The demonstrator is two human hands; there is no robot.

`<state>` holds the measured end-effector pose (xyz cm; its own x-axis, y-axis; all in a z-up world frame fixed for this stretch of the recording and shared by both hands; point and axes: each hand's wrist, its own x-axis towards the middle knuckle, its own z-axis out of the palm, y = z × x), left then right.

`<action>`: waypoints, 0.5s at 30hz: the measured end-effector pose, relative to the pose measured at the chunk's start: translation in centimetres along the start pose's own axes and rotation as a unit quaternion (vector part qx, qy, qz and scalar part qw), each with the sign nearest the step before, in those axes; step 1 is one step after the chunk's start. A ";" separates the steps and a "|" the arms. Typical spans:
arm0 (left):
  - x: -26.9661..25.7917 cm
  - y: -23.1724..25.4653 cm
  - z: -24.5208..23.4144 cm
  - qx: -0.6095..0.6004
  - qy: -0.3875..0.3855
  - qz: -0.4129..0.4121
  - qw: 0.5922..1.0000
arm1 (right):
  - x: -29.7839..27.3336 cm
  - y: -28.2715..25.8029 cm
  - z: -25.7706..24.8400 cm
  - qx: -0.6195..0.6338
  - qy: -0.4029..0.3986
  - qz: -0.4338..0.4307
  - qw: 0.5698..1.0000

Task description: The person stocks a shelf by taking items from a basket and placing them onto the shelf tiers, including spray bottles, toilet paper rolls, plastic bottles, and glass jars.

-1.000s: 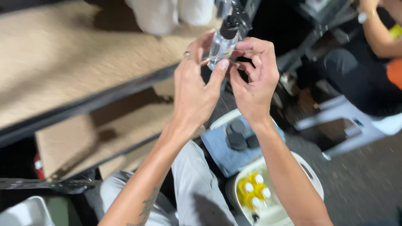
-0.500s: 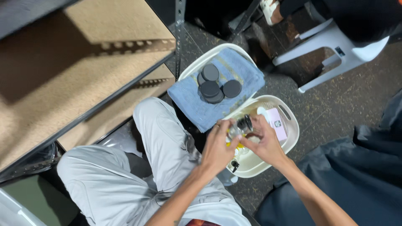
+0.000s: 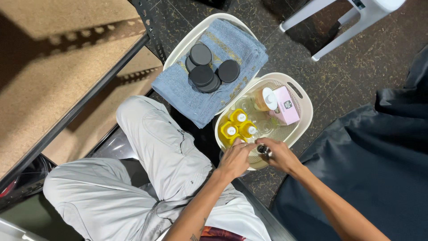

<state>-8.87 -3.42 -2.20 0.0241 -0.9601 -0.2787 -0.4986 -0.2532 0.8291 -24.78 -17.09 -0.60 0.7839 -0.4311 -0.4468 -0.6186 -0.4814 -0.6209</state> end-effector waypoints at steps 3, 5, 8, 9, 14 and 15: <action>-0.2 -0.8 0.1 -0.002 -0.006 -0.003 1.000 | 1.0 3.0 2.2 -0.038 -0.041 -0.007 0.998; -0.3 -1.5 -0.1 -0.011 -0.003 -0.011 1.000 | 1.3 5.5 3.9 -0.076 -0.052 -0.014 0.996; -0.5 -1.4 -0.7 -0.021 -0.003 -0.014 1.000 | 1.6 7.2 5.0 -0.118 -0.072 -0.003 0.990; -0.6 -1.2 -1.0 -0.021 -0.006 -0.014 1.000 | 1.6 7.4 5.2 -0.119 -0.085 0.013 0.989; -0.8 -1.6 -0.9 -0.027 -0.009 -0.008 1.000 | 1.9 5.3 4.3 -0.085 -0.095 0.056 0.990; -0.8 -1.7 -0.9 -0.027 -0.010 -0.006 1.000 | 2.0 5.1 4.1 -0.074 -0.096 0.068 0.990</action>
<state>-7.28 -2.34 -2.99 0.0116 -0.9544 -0.2983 -0.4503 -0.2713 0.8507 -26.19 -17.26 -7.32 0.6790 -0.3542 -0.6430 -0.7097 -0.5406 -0.4517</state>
